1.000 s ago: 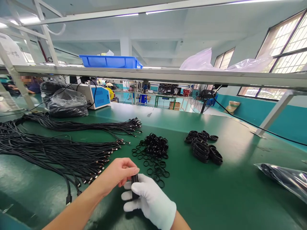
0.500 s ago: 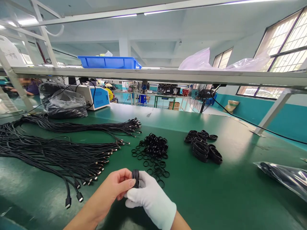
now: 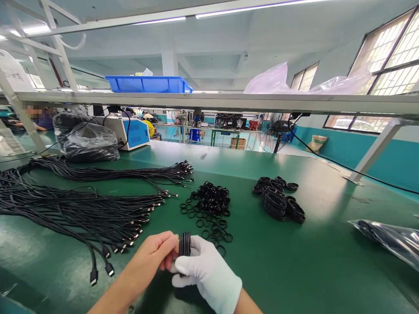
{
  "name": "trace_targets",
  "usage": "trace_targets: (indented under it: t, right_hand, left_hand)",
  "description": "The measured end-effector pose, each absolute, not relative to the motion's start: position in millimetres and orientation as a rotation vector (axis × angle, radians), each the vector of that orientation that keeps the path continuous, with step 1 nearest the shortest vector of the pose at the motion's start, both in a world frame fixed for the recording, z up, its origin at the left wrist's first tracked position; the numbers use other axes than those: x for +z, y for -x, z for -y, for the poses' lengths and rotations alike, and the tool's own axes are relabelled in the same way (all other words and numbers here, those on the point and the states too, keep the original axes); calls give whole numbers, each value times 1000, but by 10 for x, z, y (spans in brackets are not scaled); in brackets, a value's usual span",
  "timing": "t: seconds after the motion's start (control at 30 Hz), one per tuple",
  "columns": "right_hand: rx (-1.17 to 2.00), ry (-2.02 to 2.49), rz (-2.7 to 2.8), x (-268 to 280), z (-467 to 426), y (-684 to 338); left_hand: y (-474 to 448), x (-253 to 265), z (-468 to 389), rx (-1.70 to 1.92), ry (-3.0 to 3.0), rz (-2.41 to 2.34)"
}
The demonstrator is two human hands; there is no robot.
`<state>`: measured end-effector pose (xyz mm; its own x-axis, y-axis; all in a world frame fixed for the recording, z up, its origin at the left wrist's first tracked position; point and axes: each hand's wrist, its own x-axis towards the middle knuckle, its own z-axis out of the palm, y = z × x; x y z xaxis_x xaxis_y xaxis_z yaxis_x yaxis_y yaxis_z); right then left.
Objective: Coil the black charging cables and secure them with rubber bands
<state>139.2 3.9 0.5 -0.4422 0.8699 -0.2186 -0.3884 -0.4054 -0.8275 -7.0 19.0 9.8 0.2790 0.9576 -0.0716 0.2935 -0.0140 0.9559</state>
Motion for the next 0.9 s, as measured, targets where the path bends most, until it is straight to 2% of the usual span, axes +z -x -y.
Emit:
trace_targets:
  t: [0.1,0.2,0.37,0.9]
  right_hand:
    - [1968,831,896,40,-11,-1376]
    - [1933,844,975,22,0,-1359]
    - [1927,813,1033,-31,-2,-1345]
    - [1916,778,1016,-7,-1,-1335]
  left_hand:
    - [76,106,-146,986,-1752,-1375]
    - [58,53,-103,1073,-1983,-1334]
    - [24,-70,-105,1222,-2019,-1434]
    - [-26,9,-248,1173,-1942,-1427]
